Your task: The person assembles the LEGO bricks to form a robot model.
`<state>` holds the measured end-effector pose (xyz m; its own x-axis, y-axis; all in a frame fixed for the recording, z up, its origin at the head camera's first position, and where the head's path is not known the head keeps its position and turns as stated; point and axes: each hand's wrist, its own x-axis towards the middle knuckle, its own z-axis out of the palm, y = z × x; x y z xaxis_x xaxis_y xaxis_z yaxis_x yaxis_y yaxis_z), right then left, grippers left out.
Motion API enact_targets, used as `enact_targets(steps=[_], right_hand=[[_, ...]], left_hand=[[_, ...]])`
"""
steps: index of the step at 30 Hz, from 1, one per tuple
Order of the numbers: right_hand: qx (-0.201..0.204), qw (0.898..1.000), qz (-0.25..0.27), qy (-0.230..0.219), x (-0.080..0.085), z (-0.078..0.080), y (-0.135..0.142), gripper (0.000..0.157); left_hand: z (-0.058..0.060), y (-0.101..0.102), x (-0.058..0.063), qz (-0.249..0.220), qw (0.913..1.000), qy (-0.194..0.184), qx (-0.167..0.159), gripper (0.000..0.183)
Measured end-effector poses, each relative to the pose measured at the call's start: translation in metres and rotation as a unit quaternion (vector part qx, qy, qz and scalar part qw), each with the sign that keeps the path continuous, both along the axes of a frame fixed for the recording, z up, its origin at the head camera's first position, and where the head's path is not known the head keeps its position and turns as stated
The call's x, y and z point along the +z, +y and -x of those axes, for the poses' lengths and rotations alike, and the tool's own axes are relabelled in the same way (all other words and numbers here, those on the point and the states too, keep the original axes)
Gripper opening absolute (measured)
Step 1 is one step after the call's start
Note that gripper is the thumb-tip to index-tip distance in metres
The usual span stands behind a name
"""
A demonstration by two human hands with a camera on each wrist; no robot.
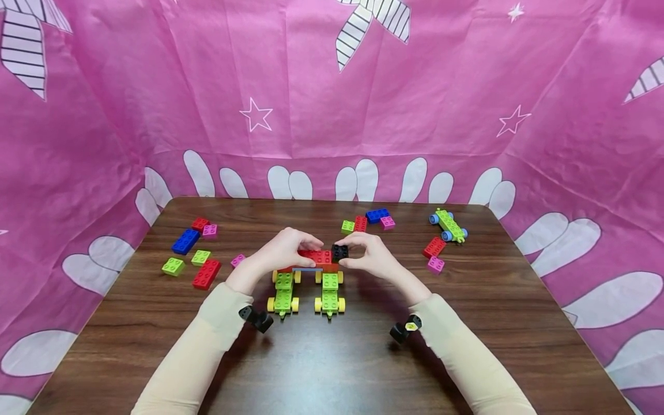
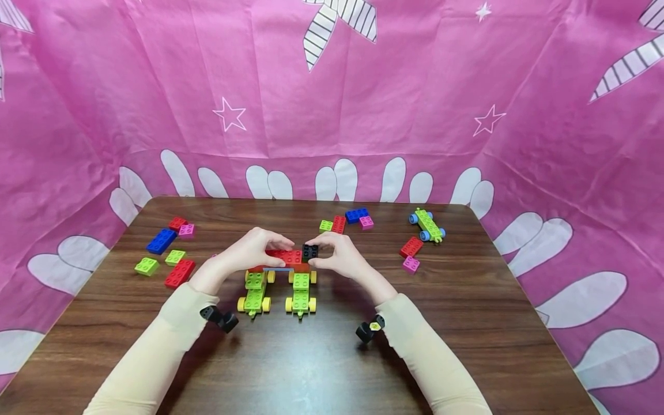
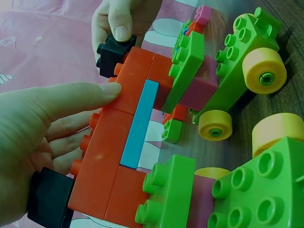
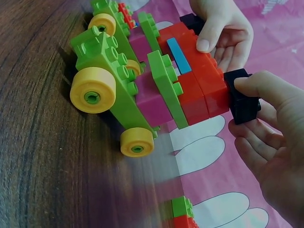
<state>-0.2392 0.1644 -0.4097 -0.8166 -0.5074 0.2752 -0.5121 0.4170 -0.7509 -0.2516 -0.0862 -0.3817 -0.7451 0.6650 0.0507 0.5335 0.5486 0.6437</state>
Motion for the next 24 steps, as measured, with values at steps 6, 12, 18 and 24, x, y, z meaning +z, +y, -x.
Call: enact_targets(steps=[6, 12, 18, 24], right_hand=[[0.003, 1.000, -0.001, -0.013, 0.002, 0.001, 0.000, 0.035], [0.007, 1.000, -0.013, -0.014, 0.006, 0.003, -0.002, 0.033], [0.012, 1.000, -0.026, -0.012, 0.009, 0.003, -0.002, 0.032], [0.010, 0.999, -0.041, 0.000, 0.011, 0.004, -0.003, 0.032]], left_hand=[[0.000, 0.000, 0.000, 0.001, 1.0000, 0.005, -0.002, 0.042], [0.000, 0.000, 0.000, -0.003, 1.0000, 0.006, -0.002, 0.042], [0.000, 0.000, 0.001, -0.003, 1.0000, 0.005, -0.003, 0.041], [0.001, 0.001, 0.001, -0.002, 1.0000, 0.002, -0.006, 0.041]])
